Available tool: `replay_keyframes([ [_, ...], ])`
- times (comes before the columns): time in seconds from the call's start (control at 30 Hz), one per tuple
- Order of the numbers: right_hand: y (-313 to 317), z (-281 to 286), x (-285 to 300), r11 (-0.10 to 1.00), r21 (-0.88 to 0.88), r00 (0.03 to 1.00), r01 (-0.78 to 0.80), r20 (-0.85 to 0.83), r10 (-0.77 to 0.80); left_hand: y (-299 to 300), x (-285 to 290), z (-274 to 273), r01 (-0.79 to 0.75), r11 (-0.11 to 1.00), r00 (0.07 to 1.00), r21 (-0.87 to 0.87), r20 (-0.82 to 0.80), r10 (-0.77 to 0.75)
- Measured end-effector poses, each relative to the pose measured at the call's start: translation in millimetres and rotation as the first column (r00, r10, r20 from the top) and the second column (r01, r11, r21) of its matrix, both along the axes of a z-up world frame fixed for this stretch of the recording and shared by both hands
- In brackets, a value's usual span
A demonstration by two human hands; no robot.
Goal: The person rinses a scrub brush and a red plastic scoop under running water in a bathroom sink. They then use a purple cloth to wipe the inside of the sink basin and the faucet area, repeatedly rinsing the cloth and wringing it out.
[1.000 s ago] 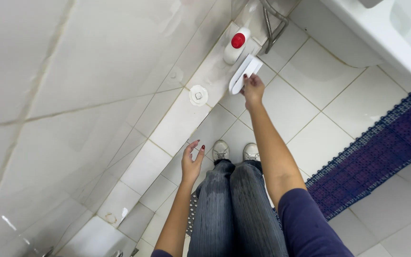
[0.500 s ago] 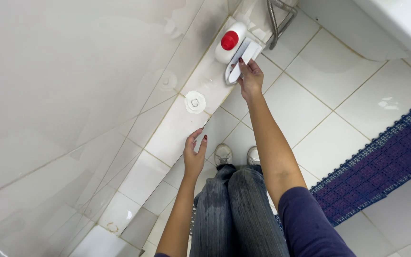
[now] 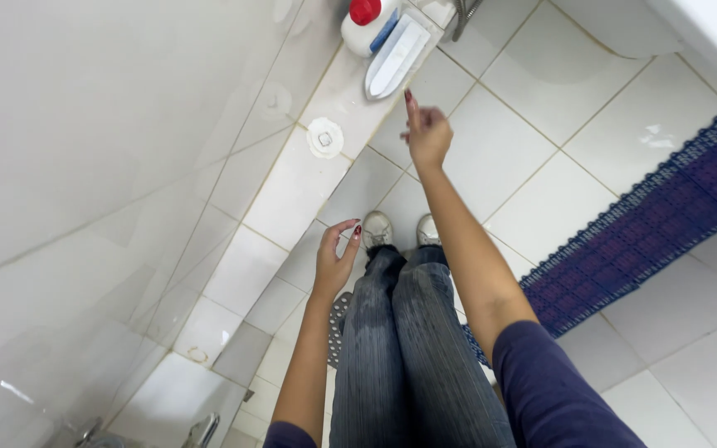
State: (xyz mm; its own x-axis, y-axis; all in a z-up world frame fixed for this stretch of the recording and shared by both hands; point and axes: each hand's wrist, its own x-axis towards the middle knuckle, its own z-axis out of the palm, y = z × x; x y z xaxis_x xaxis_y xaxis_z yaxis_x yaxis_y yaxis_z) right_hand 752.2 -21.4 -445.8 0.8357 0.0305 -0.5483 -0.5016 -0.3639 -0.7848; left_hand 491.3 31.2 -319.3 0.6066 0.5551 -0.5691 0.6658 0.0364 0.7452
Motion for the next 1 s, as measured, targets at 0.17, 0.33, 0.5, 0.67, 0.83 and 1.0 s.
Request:
replay_keyframes([
  [0.17, -108.0, 1.7, -139.6, 0.964, -0.076, 0.951, -0.254, -0.199, 0.235, -32.4, -13.9, 21.6, -0.028, 0.999, 0.998, -0.037, 0.051, 0.030],
  [0.33, -178.0, 54.2, -252.5, 0.834, -0.159, 0.814, -0.528, -0.373, 0.445, -68.2, -30.9, 57.0, -0.076, 0.995, 0.973, 0.071, 0.222, 0.058],
  [0.5, -153.9, 220.6, -243.4, 0.849, 0.243, 0.699, -0.470, -0.485, 0.526, -101.5, -46.0, 141.4, -0.132, 0.869, 0.989, 0.477, 0.128, 0.080],
  [0.67, -132.9, 299.3, -207.5, 0.709, 0.421, 0.712, -0.566, -0.185, 0.678, -127.5, -77.4, 258.7, -0.322, 0.811, 0.942, 0.488, 0.247, 0.225],
  [0.83, -86.5, 409.5, -208.7, 0.574, 0.489, 0.618, -0.656, -0.089, 0.781, -129.7, -133.8, 379.0, -0.373, 0.825, 0.915, 0.424, 0.315, 0.251],
  [1.0, -57.1, 508.8, -273.9, 0.376, 0.523, 0.469, -0.765, 0.053, 0.882, -126.5, -209.4, 465.2, -0.433, 0.592, 0.902, 0.680, 0.336, 0.272],
])
